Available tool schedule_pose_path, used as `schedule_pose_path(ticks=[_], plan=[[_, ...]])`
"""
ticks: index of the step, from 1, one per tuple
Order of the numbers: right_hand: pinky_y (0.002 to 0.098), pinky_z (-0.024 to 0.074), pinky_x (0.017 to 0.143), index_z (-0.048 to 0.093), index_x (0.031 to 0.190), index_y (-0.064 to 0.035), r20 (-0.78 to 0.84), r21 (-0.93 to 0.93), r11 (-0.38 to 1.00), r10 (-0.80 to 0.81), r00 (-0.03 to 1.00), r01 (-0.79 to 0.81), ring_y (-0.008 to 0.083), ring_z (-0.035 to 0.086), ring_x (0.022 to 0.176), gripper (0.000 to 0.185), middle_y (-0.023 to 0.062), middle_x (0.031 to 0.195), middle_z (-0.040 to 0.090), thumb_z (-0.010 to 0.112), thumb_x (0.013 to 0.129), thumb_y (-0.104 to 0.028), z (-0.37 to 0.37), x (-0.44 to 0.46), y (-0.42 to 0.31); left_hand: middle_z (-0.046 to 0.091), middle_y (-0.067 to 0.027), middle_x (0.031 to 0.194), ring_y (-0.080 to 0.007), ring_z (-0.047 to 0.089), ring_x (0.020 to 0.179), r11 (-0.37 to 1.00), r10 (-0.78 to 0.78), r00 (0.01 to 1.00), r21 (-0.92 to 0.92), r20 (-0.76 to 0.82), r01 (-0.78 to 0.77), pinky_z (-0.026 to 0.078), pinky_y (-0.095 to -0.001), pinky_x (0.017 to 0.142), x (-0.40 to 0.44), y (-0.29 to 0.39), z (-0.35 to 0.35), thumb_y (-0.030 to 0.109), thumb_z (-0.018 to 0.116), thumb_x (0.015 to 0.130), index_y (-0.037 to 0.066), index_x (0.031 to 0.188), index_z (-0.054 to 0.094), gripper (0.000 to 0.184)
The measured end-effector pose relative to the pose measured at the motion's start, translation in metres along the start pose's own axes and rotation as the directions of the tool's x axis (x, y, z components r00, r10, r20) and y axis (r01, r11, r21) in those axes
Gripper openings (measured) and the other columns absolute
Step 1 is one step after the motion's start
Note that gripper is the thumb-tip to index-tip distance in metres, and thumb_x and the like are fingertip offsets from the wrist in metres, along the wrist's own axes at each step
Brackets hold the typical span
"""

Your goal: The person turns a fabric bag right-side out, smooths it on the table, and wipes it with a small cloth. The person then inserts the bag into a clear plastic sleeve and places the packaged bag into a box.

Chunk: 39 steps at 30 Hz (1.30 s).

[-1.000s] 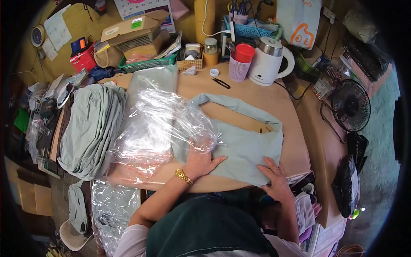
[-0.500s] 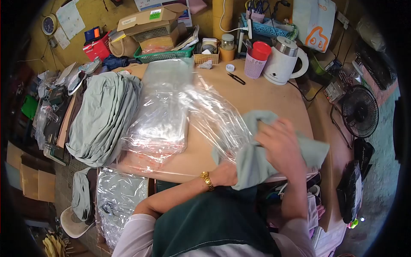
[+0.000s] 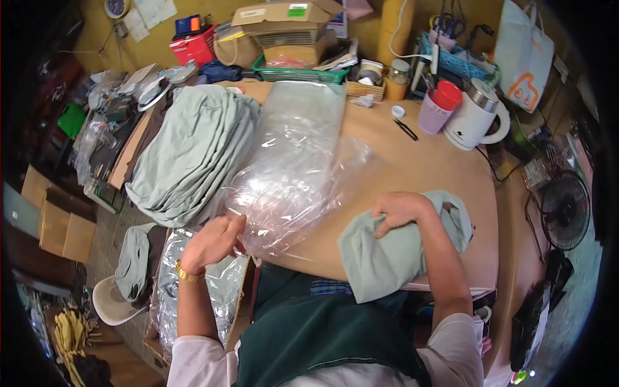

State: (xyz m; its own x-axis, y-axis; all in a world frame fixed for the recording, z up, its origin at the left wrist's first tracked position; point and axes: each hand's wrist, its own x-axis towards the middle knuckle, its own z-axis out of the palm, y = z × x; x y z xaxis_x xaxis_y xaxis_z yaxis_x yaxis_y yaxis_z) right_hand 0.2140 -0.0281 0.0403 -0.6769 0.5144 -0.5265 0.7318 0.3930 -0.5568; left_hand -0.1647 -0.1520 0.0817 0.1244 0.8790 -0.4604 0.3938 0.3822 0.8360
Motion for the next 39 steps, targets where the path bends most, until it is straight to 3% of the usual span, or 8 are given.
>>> schedule_pose_path(ticks=[2, 4, 12, 19, 27, 30, 36, 39], plan=[[0.0401, 0.0509, 0.073, 0.07, 0.087, -0.0015, -0.074, -0.18, 0.982, 0.041, 0.996, -0.054, 0.0335, 0.065, 0.082, 0.034, 0.0167, 0.087, 0.069, 0.081, 0.066, -0.027, 0.005, -0.01, 0.005, 0.064, -0.016, 0.074, -0.0341, 0.063, 0.059, 0.256, 0.441, 0.891, 0.967, -0.108, -0.01, 0.051, -0.044, 0.059, 0.012, 0.006, 0.002, 0.025, 0.055, 0.094, -0.004, 0.089, 0.064, 0.031], [0.0429, 0.0485, 0.072, 0.069, 0.086, -0.0009, -0.23, -0.18, 0.983, -0.081, 0.97, 0.039, 0.0343, 0.063, 0.083, 0.028, 0.0195, 0.08, 0.066, 0.077, 0.069, -0.022, -0.002, -0.038, -0.001, 0.063, -0.0203, 0.076, -0.0391, 0.059, 0.063, 0.555, 0.636, 0.653, 0.832, -0.412, -0.015, 0.046, -0.0438, 0.055, 0.017, 0.029, 0.019, 0.026, 0.066, 0.086, -0.004, 0.077, 0.064, 0.031], [0.036, 0.0445, 0.069, 0.064, 0.085, 0.0045, -0.894, 0.018, 0.999, 0.035, 0.446, -0.042, 0.0302, 0.057, 0.076, 0.013, 0.0182, 0.084, 0.058, 0.069, 0.074, -0.001, 0.003, -0.16, -0.038, 0.07, -0.0094, 0.102, -0.0344, 0.063, 0.093, 0.322, 0.909, 0.34, 0.924, -0.241, -0.206, 0.05, -0.0389, 0.078, 0.032, 0.076, 0.033, 0.025, 0.077, 0.075, 0.001, 0.076, 0.072, 0.025], [0.0354, 0.0496, 0.074, 0.065, 0.092, 0.0036, -0.971, -0.071, 0.987, -0.102, -0.218, -0.147, 0.0296, 0.062, 0.08, 0.017, 0.0165, 0.093, 0.062, 0.07, 0.077, 0.0, 0.038, -0.136, -0.049, 0.049, -0.0126, 0.139, -0.0331, 0.064, 0.082, 0.358, 0.822, 0.551, 0.884, -0.145, -0.3, 0.053, -0.0416, 0.065, 0.063, 0.097, 0.046, -0.004, 0.058, 0.071, 0.004, 0.13, 0.053, 0.06], [0.0414, 0.0497, 0.074, 0.061, 0.097, -0.0016, -0.97, -0.161, 0.978, -0.182, 0.164, 0.135, 0.0359, 0.062, 0.081, 0.027, 0.0172, 0.099, 0.062, 0.072, 0.072, 0.0, 0.043, -0.027, -0.083, 0.033, -0.0121, 0.152, -0.0317, 0.067, 0.079, 0.093, 0.876, 0.442, 0.834, 0.191, -0.543, 0.054, -0.04, 0.059, 0.05, 0.155, 0.099, 0.001, 0.062, 0.073, 0.007, 0.144, 0.035, 0.077], [0.0395, 0.0487, 0.069, 0.064, 0.096, -0.0021, -0.969, -0.225, 0.874, -0.245, -0.009, 0.431, 0.0295, 0.063, 0.081, 0.016, 0.0129, 0.101, 0.063, 0.067, 0.081, -0.007, 0.024, 0.024, -0.06, 0.033, -0.0099, 0.154, -0.0259, 0.067, 0.086, -0.151, 0.786, 0.41, 0.787, 0.462, -0.598, 0.054, -0.0363, 0.056, 0.051, 0.141, 0.133, 0.007, 0.058, 0.08, 0.009, 0.143, 0.04, 0.065], [0.0315, 0.0465, 0.082, 0.062, 0.113, 0.0001, -0.864, 0.348, 0.549, 0.503, 0.032, 0.76, 0.0199, 0.061, 0.091, 0.031, 0.0099, 0.11, 0.064, 0.064, 0.091, -0.021, 0.007, 0.061, -0.041, 0.044, -0.0031, 0.145, -0.0218, 0.056, 0.107, -0.46, 0.713, 0.402, 0.816, 0.575, -0.351, 0.049, -0.0267, 0.064, 0.029, 0.091, 0.159, 0.016, 0.06, 0.081, 0.016, 0.127, 0.062, 0.046], [0.0297, 0.0452, 0.085, 0.06, 0.118, 0.0006, -0.823, 0.379, 0.491, 0.566, 0.044, 0.784, 0.0175, 0.06, 0.095, 0.036, 0.0095, 0.111, 0.064, 0.065, 0.091, -0.023, 0.003, 0.033, -0.037, 0.05, -0.0062, 0.134, -0.0242, 0.05, 0.109, -0.427, 0.897, -0.096, 0.791, 0.431, -0.439, 0.04, -0.038, 0.085, 0.04, 0.084, 0.116, 0.021, 0.072, 0.077, 0.014, 0.11, 0.065, 0.035]])
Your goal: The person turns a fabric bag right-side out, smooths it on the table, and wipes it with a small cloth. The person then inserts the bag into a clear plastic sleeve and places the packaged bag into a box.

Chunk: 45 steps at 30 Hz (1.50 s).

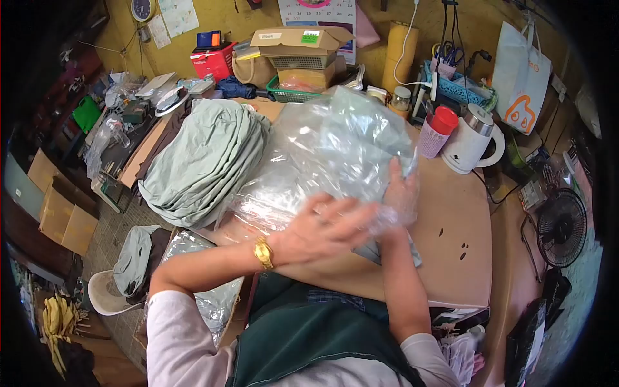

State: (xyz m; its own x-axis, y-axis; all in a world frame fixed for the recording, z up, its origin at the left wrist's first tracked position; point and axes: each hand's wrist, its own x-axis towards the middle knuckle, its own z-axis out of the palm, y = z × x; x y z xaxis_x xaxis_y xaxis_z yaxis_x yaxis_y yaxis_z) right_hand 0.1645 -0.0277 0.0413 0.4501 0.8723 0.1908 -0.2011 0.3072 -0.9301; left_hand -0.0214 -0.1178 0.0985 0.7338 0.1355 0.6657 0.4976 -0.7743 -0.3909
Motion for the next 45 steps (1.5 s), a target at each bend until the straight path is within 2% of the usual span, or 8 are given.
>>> schedule_pose_path(ticks=[10, 14, 18, 25, 26, 30, 33, 45], plan=[[0.0413, 0.0494, 0.085, 0.065, 0.108, -0.0069, -0.252, 0.306, 0.87, -0.319, 0.914, 0.388, 0.0294, 0.057, 0.106, 0.029, 0.0136, 0.113, 0.061, 0.072, 0.084, -0.022, -0.05, 0.052, -0.087, 0.047, -0.0164, 0.075, -0.0358, 0.055, 0.07, 0.507, -0.502, 0.825, -0.684, 0.26, 0.524, 0.045, -0.0419, 0.059, -0.014, 0.041, 0.044, 0.001, 0.063, 0.075, 0.004, 0.083, 0.049, 0.017], [0.0454, 0.047, 0.087, 0.065, 0.098, -0.0051, 0.622, -0.775, -0.25, -0.464, 0.631, 0.58, 0.0359, 0.056, 0.101, 0.024, 0.0185, 0.103, 0.06, 0.07, 0.078, -0.016, -0.06, 0.01, -0.109, 0.051, -0.0183, 0.078, -0.0378, 0.056, 0.071, 0.441, -0.446, 0.849, -0.756, 0.283, 0.484, 0.047, -0.0451, 0.062, 0.005, 0.081, 0.014, 0.007, 0.063, 0.081, 0.002, 0.092, 0.05, 0.018], [0.0428, 0.0437, 0.094, 0.064, 0.099, -0.0005, 0.88, -0.464, 0.819, 0.385, 0.277, 0.336, 0.0355, 0.055, 0.108, 0.019, 0.0192, 0.112, 0.06, 0.063, 0.085, -0.015, -0.06, -0.023, -0.072, 0.054, -0.0212, 0.083, -0.0391, 0.059, 0.071, 0.414, -0.351, 0.808, -0.696, 0.473, 0.587, 0.048, -0.0456, 0.062, -0.004, 0.076, 0.008, 0.011, 0.063, 0.085, 0.0, 0.099, 0.049, 0.023], [0.0525, 0.0288, 0.11, 0.037, 0.146, -0.0121, 0.704, -0.68, -0.052, 0.231, 0.672, 0.731, 0.0391, 0.033, 0.136, 0.068, 0.0219, 0.149, 0.034, 0.054, 0.091, -0.048, -0.071, -0.032, 0.069, 0.066, -0.0161, 0.093, -0.0373, 0.063, 0.088, 0.485, 0.521, 0.387, -0.637, 0.761, 0.6, 0.051, -0.0444, 0.081, 0.015, 0.018, -0.04, 0.014, 0.057, 0.091, 0.001, 0.114, 0.058, 0.027], [0.0598, 0.0161, 0.114, 0.026, 0.152, -0.0147, 0.627, -0.634, -0.075, 0.532, 0.569, 0.769, 0.0433, 0.019, 0.142, 0.079, 0.0216, 0.156, 0.02, 0.049, 0.09, -0.058, -0.051, -0.032, 0.036, 0.064, -0.0187, 0.078, -0.0379, 0.062, 0.075, 0.3, 0.296, 0.821, -0.864, 0.488, 0.405, 0.05, -0.0447, 0.069, -0.002, -0.006, -0.03, 0.017, 0.058, 0.087, 0.003, 0.092, 0.063, 0.016], [0.061, 0.024, 0.109, 0.045, 0.141, -0.0131, 0.864, -0.355, 0.932, 0.295, 0.408, 0.076, 0.0429, 0.04, 0.131, 0.072, 0.0243, 0.141, 0.043, 0.067, 0.08, -0.044, -0.071, -0.015, 0.103, 0.063, -0.0191, 0.121, -0.0306, 0.061, 0.113, 0.309, -0.307, 0.768, -0.704, 0.562, 0.639, 0.047, -0.0366, 0.095, 0.048, -0.11, -0.011, 0.04, 0.058, 0.093, 0.002, 0.125, 0.057, 0.05], [0.0587, 0.0166, 0.114, 0.041, 0.145, -0.0169, 0.672, -0.68, -0.015, 0.387, 0.631, 0.733, 0.045, 0.024, 0.14, 0.077, 0.0263, 0.15, 0.029, 0.059, 0.083, -0.06, -0.042, -0.036, 0.056, 0.039, -0.0208, 0.148, -0.0341, 0.04, 0.136, 0.492, -0.302, 0.708, -0.532, 0.639, 0.689, 0.032, -0.0409, 0.111, 0.061, -0.106, 0.083, 0.065, 0.058, 0.083, 0.006, 0.146, 0.034, 0.089], [0.0564, 0.013, 0.114, 0.034, 0.147, -0.0081, 0.928, -0.372, 0.587, 0.23, 0.292, 0.719, 0.0414, 0.026, 0.14, 0.088, 0.0245, 0.148, 0.033, 0.062, 0.08, -0.058, -0.04, -0.035, 0.084, 0.07, -0.0129, 0.083, -0.0286, 0.067, 0.082, 0.581, 0.072, 0.83, -0.7, 0.553, 0.416, 0.051, -0.0407, 0.077, 0.147, 0.042, 0.211, 0.03, 0.059, 0.088, 0.014, 0.09, 0.073, 0.022]])
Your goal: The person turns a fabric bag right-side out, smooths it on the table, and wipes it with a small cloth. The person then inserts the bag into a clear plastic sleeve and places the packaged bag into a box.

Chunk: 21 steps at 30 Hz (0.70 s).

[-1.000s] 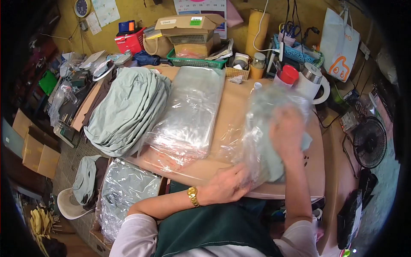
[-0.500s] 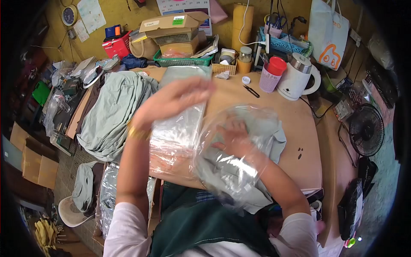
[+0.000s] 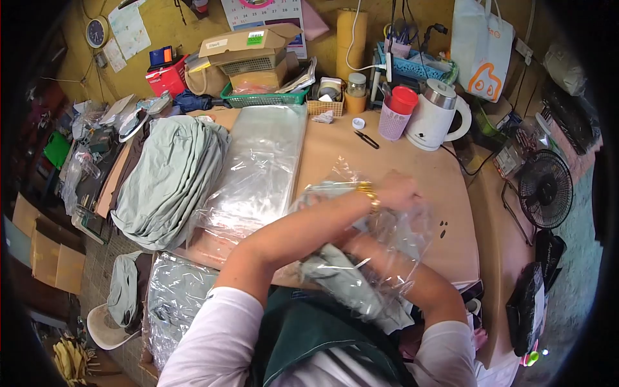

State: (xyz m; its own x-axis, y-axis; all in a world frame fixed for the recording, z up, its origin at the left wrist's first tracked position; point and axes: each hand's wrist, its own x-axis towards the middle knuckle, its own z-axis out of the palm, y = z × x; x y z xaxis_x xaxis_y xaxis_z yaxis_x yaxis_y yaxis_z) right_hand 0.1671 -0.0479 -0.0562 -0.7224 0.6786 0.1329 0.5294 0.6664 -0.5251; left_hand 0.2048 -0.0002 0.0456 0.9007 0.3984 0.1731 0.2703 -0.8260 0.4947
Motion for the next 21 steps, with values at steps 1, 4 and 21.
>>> schedule_pose_path(ticks=[1, 4, 21], plan=[[0.0569, 0.0122, 0.115, 0.033, 0.147, -0.008, -0.099, -0.207, 0.978, -0.041, 0.994, 0.02, 0.0417, 0.023, 0.141, 0.086, 0.0247, 0.15, 0.031, 0.063, 0.081, -0.055, 0.02, -0.002, 0.003, 0.068, -0.0118, 0.074, -0.029, 0.066, 0.075, 0.998, 0.055, 0.998, 0.029, 0.011, -0.055, 0.051, -0.0417, 0.074, 0.01, 0.03, -0.005, 0.025, 0.059, 0.087, 0.015, 0.083, 0.073, 0.017], [0.0591, 0.0121, 0.114, 0.031, 0.148, -0.008, -0.23, -0.379, 0.925, -0.1, 0.968, 0.005, 0.0413, 0.017, 0.144, 0.076, 0.0251, 0.153, 0.024, 0.057, 0.088, -0.047, 0.025, -0.005, 0.019, 0.062, -0.0105, 0.063, -0.0314, 0.066, 0.071, 0.93, 0.355, 0.934, -0.085, -0.032, -0.357, 0.051, -0.0462, 0.075, 0.029, 0.116, 0.007, 0.019, 0.061, 0.076, 0.012, 0.068, 0.067, 0.012], [0.0768, 0.0119, 0.103, 0.036, 0.148, -0.0257, -0.065, -0.359, 0.811, 0.472, 0.879, -0.462, 0.0481, 0.015, 0.142, 0.071, 0.0211, 0.156, 0.016, 0.055, 0.087, -0.057, -0.058, -0.092, 0.015, 0.065, -0.0065, 0.077, -0.0182, 0.062, 0.07, 0.734, -0.491, 0.865, -0.486, 0.102, 0.474, 0.05, -0.0351, 0.066, -0.239, 0.037, 0.03, 0.047, 0.064, 0.088, 0.002, 0.091, 0.063, 0.046]])
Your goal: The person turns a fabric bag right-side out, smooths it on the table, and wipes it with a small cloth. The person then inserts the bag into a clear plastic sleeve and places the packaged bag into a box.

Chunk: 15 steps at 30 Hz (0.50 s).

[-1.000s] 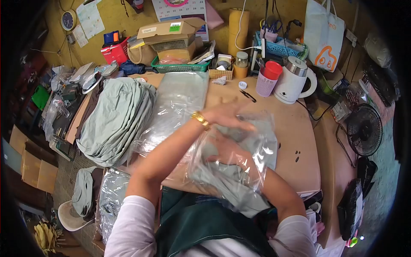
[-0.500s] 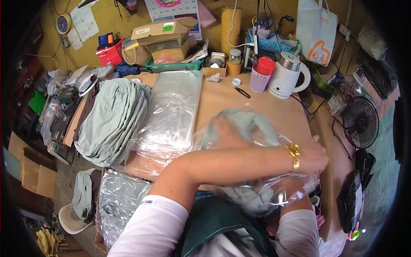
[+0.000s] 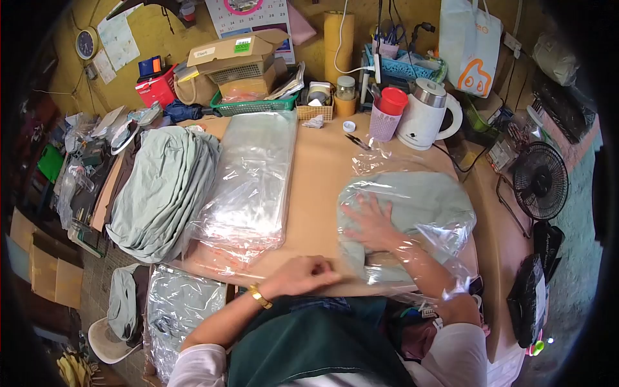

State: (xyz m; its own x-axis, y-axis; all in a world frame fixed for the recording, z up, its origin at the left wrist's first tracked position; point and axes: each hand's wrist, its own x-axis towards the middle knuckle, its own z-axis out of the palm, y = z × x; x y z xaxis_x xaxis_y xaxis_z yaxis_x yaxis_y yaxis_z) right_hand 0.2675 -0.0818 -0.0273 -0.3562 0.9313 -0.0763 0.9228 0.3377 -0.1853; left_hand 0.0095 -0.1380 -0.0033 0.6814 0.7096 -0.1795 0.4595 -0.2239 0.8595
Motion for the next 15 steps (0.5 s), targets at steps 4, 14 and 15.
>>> schedule_pose_path(ticks=[4, 14, 15], plan=[[0.0743, 0.013, 0.105, 0.034, 0.148, -0.0222, 0.079, 0.029, 0.994, 0.103, 0.991, -0.106, 0.0475, 0.016, 0.142, 0.077, 0.0201, 0.155, 0.02, 0.053, 0.085, -0.063, -0.022, 0.018, -0.008, 0.062, -0.0089, 0.068, -0.0213, 0.061, 0.063, 0.993, 0.087, 0.986, 0.09, -0.143, -0.074, 0.047, -0.0359, 0.061, 0.027, 0.026, 0.022, 0.035, 0.063, 0.09, 0.003, 0.08, 0.061, 0.033], [0.072, 0.0066, 0.109, 0.021, 0.153, -0.0211, -0.002, -0.068, 0.961, 0.27, 0.963, -0.269, 0.0424, 0.005, 0.146, 0.087, 0.0138, 0.161, 0.006, 0.052, 0.084, -0.064, 0.002, 0.053, 0.027, 0.053, -0.0169, 0.099, -0.0297, 0.059, 0.08, 0.847, 0.523, 0.699, 0.389, -0.489, -0.361, 0.05, -0.0384, 0.067, 0.063, 0.021, 0.022, 0.019, 0.078, 0.075, 0.005, 0.103, 0.05, 0.043], [0.0721, 0.0065, 0.109, 0.021, 0.153, -0.0212, 0.014, -0.062, 0.962, 0.266, 0.964, -0.265, 0.0424, 0.005, 0.146, 0.087, 0.0135, 0.161, 0.006, 0.052, 0.084, -0.064, 0.001, 0.051, 0.028, 0.05, -0.0201, 0.105, -0.033, 0.057, 0.088, 0.918, 0.394, 0.766, 0.262, -0.508, -0.298, 0.049, -0.0396, 0.071, 0.072, 0.013, 0.018, 0.019, 0.081, 0.071, 0.003, 0.106, 0.047, 0.052]])
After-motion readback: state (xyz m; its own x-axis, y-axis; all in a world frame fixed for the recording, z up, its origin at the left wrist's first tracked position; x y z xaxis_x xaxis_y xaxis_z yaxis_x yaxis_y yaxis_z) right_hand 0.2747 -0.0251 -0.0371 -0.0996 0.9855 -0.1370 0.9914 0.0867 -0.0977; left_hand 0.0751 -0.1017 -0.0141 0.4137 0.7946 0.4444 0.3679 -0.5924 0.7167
